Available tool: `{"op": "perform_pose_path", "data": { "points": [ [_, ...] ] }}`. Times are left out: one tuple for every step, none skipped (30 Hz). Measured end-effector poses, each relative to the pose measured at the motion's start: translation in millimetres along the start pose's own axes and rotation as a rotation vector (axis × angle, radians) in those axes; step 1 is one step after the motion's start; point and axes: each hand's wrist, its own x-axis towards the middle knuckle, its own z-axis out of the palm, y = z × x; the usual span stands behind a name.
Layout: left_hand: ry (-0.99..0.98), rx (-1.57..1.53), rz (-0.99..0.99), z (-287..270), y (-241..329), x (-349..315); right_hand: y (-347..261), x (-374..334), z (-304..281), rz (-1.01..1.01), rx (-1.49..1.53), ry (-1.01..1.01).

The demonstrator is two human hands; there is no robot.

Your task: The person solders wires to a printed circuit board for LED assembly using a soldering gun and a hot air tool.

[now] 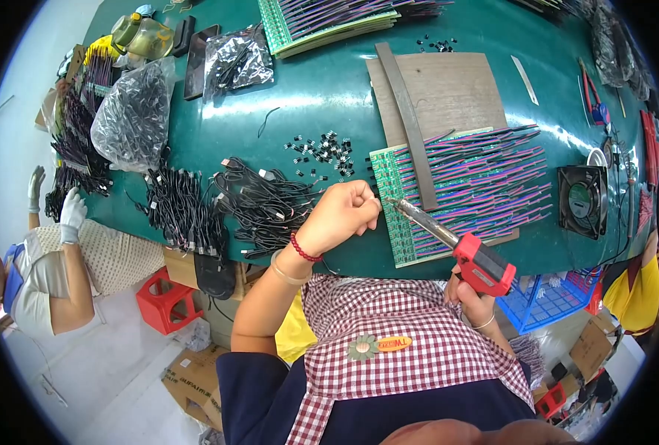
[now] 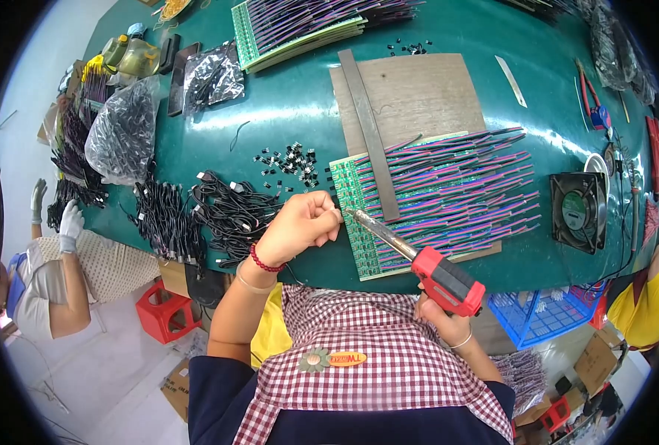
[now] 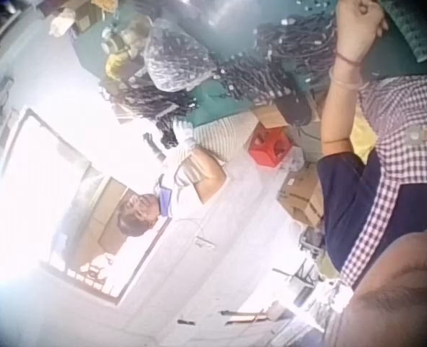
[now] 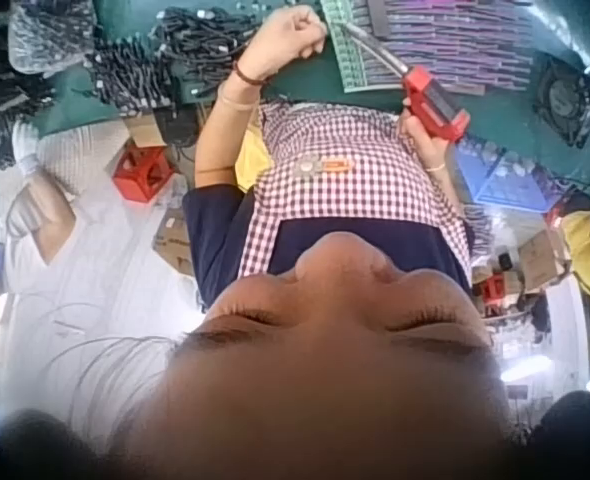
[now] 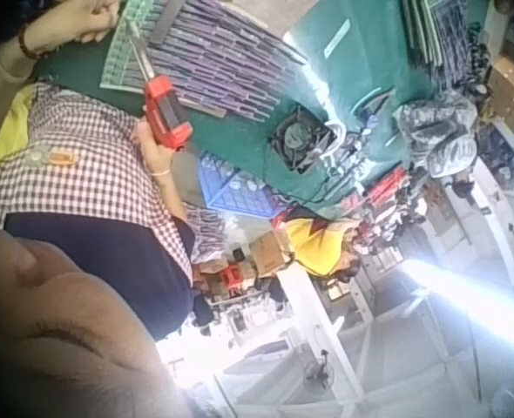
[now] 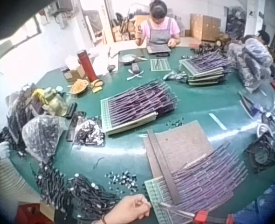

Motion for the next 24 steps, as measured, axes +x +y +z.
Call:
{"op": "perform_pose_path", "data": {
  "points": [
    [0.009, 0.026, 0.009, 0, 0, 0, 0, 1, 2, 0.001, 0.019, 0.014],
    [0.021, 0.05, 0.018, 0, 0, 0, -1, 1, 3, 0.004, 0.038, 0.025],
    [0.023, 0.048, 0.018, 0, -1, 0, -1, 1, 3, 0.005, 0.038, 0.023],
    [0.026, 0.051, 0.02, 0, -2, 0, -1, 0, 2, 0.028, 0.009, 0.014],
    [0.028, 0.056, 0.023, -1, -2, 0, -1, 1, 1, 0.05, -0.019, 0.007],
    [0.03, 0.055, 0.023, 0, -1, 1, -1, 1, 0, 0.05, -0.019, 0.004],
    [0.033, 0.063, 0.027, 1, 0, 1, -2, 1, -1, 0.053, -0.057, 0.001],
    [0.037, 0.07, 0.029, 2, 0, 0, -1, 1, -1, 0.058, -0.094, -0.004],
    [0.043, 0.07, 0.026, 2, -1, 0, 0, -1, -3, 0.06, -0.091, -0.01],
    [0.053, 0.083, 0.047, 2, -2, 1, 1, -3, -6, 0.08, -0.113, -0.014],
    [0.059, 0.095, 0.067, 3, -3, 1, 1, -4, -8, 0.1, -0.137, -0.015],
    [0.06, 0.094, 0.065, 3, -3, 1, 2, -5, -8, 0.103, -0.136, -0.016],
    [0.064, 0.099, 0.064, 3, -2, 1, 3, -5, -9, 0.081, -0.126, -0.025],
    [0.067, 0.104, 0.063, 3, -2, 1, 4, -5, -8, 0.059, -0.117, -0.035],
    [0.068, 0.104, 0.062, 3, -2, 1, 3, -5, -3, 0.059, -0.117, -0.036],
    [0.065, 0.091, 0.056, 3, -2, 1, 0, -4, 6, 0.009, -0.148, 0.036],
    [0.063, 0.077, 0.05, 3, -2, 1, -2, -3, 11, -0.041, -0.18, 0.107],
    [0.063, 0.076, 0.05, 2, -2, 1, -3, -2, 10, -0.04, -0.181, 0.106],
    [0.067, 0.086, 0.055, 2, -2, 1, -5, 0, 9, -0.045, -0.161, 0.072],
    [0.07, 0.098, 0.059, 2, -1, 1, -6, 1, 8, -0.05, -0.14, 0.038],
    [0.07, 0.097, 0.058, 2, -2, 1, -7, 3, 9, -0.049, -0.14, 0.039],
    [0.07, 0.1, 0.062, 1, -3, 1, -8, 6, 11, -0.053, -0.163, 0.038],
    [0.07, 0.102, 0.066, 1, -4, 1, -9, 7, 12, -0.057, -0.188, 0.037],
    [0.07, 0.1, 0.066, 1, -4, 1, -8, 6, 12, -0.056, -0.189, 0.037]
  ]
}}
